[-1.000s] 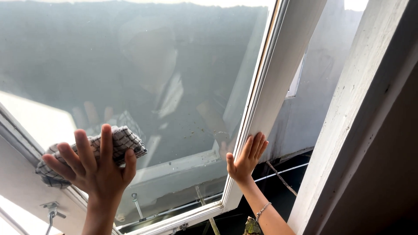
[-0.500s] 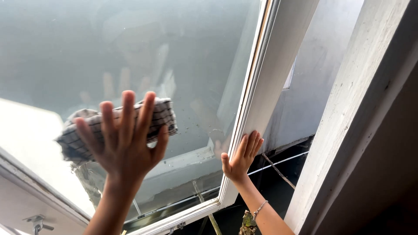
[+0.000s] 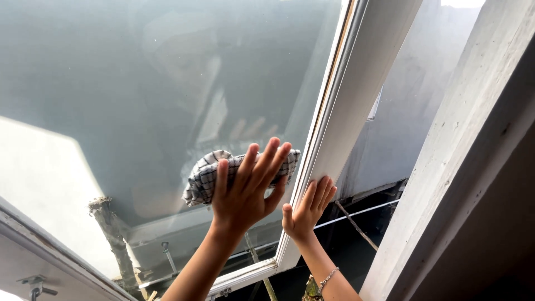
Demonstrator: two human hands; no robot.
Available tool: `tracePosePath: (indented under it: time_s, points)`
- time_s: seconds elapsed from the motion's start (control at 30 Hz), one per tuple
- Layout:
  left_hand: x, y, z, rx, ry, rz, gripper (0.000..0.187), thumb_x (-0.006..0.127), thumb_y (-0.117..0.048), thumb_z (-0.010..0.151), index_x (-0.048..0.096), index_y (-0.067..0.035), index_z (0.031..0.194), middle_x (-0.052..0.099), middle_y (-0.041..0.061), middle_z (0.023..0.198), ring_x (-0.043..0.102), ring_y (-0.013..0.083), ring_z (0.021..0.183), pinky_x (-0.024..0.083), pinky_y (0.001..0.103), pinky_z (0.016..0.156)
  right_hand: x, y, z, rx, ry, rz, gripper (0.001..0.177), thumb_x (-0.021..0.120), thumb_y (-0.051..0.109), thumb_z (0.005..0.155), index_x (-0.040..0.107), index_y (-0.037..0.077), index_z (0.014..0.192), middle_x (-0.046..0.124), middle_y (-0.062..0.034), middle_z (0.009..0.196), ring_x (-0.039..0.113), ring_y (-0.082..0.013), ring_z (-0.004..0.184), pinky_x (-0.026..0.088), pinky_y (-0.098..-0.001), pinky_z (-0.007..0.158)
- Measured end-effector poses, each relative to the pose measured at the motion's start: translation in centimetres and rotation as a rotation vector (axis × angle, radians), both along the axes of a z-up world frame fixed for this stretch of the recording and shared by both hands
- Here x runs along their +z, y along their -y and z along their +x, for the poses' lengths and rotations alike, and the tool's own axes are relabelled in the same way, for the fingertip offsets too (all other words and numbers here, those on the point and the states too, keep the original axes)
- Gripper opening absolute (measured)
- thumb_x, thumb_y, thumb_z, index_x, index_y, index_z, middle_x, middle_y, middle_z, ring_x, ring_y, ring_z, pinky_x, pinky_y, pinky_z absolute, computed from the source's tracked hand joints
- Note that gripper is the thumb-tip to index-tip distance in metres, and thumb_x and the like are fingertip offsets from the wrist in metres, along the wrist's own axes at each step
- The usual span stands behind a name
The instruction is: Cleaning a glass window pane using a checkered cloth.
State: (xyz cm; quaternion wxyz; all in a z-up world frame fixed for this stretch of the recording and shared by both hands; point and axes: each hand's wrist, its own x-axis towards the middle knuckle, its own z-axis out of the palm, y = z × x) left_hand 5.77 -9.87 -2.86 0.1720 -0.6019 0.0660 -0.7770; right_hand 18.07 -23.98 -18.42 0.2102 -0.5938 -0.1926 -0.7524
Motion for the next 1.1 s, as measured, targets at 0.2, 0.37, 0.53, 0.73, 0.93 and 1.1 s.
tracePosePath:
  time_s: [0.2,0.37,0.53,0.73,0.93,1.1]
  points:
    - [-4.4,0.0,1.0,0.003,-0.035,0.007,0.057,0.032,-0.054,0.098,0.044,-0.047,0.153,0.042,-0.024,0.159,0.034,0.0042,0.150,0.015,0.041,0.127,-0.1,0.0,0.1,-0.008,0.008,0.001,0.086,0.031,0.056,0.101,0.034,-0.014,0.150,0.025,-0.0420,0.156,0.017,-0.0558,0.148,0.011,-0.0680,0.117]
    - [-8.2,-3.6,-0.5,0.200,-0.162,0.127,0.054,0.030,-0.060,0.111,0.035,-0.043,0.163,0.032,-0.012,0.166,0.021,0.0139,0.154,0.007,0.045,0.127,0.8,-0.7,-2.8,0.103,-0.119,0.045,0.075,0.024,0.054,0.110,0.016,-0.001,0.161,0.009,-0.0228,0.169,0.006,-0.0379,0.161,0.003,-0.0573,0.133]
    - [-11.3,-6.9,-0.6,0.212,-0.162,0.110,0.056,0.035,-0.064,0.109,0.037,-0.044,0.161,0.036,-0.012,0.164,0.023,0.0148,0.153,0.010,0.044,0.126,0.9,-0.7,-2.6,0.099,-0.110,0.035,0.075,0.024,0.054,0.109,0.016,0.000,0.161,0.009,-0.0228,0.169,0.007,-0.0381,0.160,0.003,-0.0580,0.133]
    - [-15.7,-11.2,-0.9,0.186,-0.210,0.063,0.058,0.034,-0.068,0.108,0.040,-0.042,0.159,0.037,-0.009,0.163,0.020,0.0188,0.154,0.006,0.049,0.126,1.0,-0.9,-2.8,0.092,-0.098,0.045,0.075,0.023,0.054,0.110,0.015,0.001,0.162,0.009,-0.0212,0.170,0.006,-0.0363,0.161,0.002,-0.0566,0.133]
    - [-18.9,-17.3,-1.4,0.205,-0.246,-0.018,0.070,0.036,-0.077,0.104,0.041,-0.037,0.160,0.032,0.000,0.167,0.019,0.0258,0.155,0.009,0.057,0.124,0.9,-0.7,-2.5,0.097,-0.109,0.036,0.075,0.023,0.055,0.110,0.015,0.001,0.162,0.008,-0.0215,0.170,0.005,-0.0371,0.161,0.001,-0.0571,0.133]
    - [-17.9,-20.2,-3.3,0.164,-0.238,-0.072,0.068,0.039,-0.072,0.105,0.050,-0.032,0.159,0.035,0.006,0.165,0.021,0.0312,0.154,0.006,0.060,0.124,0.9,-0.8,-2.8,0.097,-0.114,0.044,0.076,0.022,0.055,0.109,0.015,0.001,0.162,0.009,-0.0214,0.170,0.005,-0.0369,0.161,0.001,-0.0566,0.133]
